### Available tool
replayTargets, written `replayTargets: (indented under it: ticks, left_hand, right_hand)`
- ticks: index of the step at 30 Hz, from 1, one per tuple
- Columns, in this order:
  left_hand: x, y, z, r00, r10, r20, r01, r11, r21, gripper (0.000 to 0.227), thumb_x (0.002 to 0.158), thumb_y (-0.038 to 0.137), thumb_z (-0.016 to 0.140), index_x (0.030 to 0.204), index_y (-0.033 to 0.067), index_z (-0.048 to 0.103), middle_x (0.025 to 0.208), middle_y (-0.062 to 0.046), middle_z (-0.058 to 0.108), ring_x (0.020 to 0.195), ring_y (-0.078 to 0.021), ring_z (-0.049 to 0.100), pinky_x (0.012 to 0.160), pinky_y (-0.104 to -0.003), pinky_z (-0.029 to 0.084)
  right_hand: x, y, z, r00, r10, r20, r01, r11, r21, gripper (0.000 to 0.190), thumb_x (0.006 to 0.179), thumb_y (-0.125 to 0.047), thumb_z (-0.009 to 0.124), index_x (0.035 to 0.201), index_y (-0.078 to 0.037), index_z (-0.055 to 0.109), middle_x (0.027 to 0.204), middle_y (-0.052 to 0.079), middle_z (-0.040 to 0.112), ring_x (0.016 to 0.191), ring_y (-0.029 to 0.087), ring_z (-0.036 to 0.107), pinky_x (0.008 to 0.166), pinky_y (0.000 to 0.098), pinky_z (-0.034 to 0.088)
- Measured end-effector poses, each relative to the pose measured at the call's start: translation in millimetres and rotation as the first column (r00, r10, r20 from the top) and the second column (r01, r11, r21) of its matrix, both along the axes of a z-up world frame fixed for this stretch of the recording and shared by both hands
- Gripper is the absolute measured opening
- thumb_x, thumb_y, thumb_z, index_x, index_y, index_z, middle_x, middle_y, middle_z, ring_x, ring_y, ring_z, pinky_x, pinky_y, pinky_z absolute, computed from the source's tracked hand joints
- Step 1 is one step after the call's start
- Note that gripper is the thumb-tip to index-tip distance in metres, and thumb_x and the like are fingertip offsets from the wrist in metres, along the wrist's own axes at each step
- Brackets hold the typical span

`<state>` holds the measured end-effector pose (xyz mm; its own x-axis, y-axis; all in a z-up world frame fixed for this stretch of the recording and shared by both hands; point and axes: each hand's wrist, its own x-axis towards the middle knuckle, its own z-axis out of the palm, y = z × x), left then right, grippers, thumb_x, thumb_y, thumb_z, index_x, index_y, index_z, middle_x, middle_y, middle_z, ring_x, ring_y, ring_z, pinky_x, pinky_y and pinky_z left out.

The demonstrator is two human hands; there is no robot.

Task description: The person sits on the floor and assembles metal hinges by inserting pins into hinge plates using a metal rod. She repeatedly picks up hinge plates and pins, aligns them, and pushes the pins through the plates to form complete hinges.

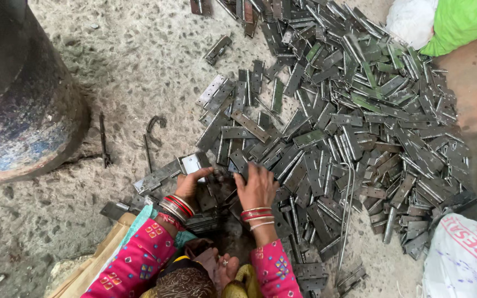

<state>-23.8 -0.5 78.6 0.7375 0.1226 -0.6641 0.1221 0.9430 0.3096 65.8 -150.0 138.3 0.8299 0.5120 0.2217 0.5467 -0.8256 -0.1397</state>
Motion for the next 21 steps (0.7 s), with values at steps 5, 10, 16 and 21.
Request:
replayTargets:
  ticks: [5,10,16,21]
  left_hand:
    - [10,-1,-9,0.998,0.064,-0.011,-0.064,0.996,0.069,0.029,0.077,0.013,0.074,0.099,-0.0056,0.069,0.09,-0.017,0.073,0.073,-0.0305,0.073,0.068,-0.049,0.065]
    - [10,-1,-15,0.996,0.093,0.005,-0.093,0.991,0.092,0.026,0.077,0.01,0.073,0.096,-0.0071,0.071,0.09,-0.018,0.074,0.073,-0.029,0.074,0.068,-0.046,0.065]
    - [10,-3,-6,0.993,0.072,-0.093,-0.054,0.981,0.188,0.031,0.077,0.013,0.08,0.1,-0.0037,0.068,0.089,-0.016,0.072,0.07,-0.0297,0.071,0.067,-0.048,0.064]
    - [5,-6,-3,0.992,0.041,0.119,-0.052,0.995,0.089,0.053,0.083,0.044,0.076,0.103,-0.0049,0.071,0.09,-0.015,0.077,0.071,-0.0248,0.075,0.065,-0.039,0.064]
  right_hand:
    - [27,-34,-29,1.0,0.023,0.015,-0.024,0.999,0.03,0.055,0.075,-0.027,0.083,0.123,-0.007,0.067,0.11,0.018,0.066,0.102,0.041,0.059,0.086,0.0493,0.05]
    - [54,-58,-46,0.991,0.115,-0.073,-0.102,0.982,0.158,0.028,0.089,-0.027,0.073,0.11,-0.009,0.072,0.102,0.015,0.073,0.094,0.038,0.064,0.084,0.0478,0.051]
    - [54,-59,-47,1.0,-0.031,-0.002,0.031,0.985,0.171,0.02,0.1,-0.025,0.063,0.101,-0.008,0.073,0.078,0.017,0.071,0.073,0.038,0.067,0.066,0.0505,0.051]
    - [-16,-24,-10,0.992,0.063,-0.112,-0.024,0.948,0.319,0.024,0.102,-0.028,0.059,0.109,-0.014,0.076,0.073,0.007,0.074,0.056,0.022,0.067,0.054,0.0404,0.052]
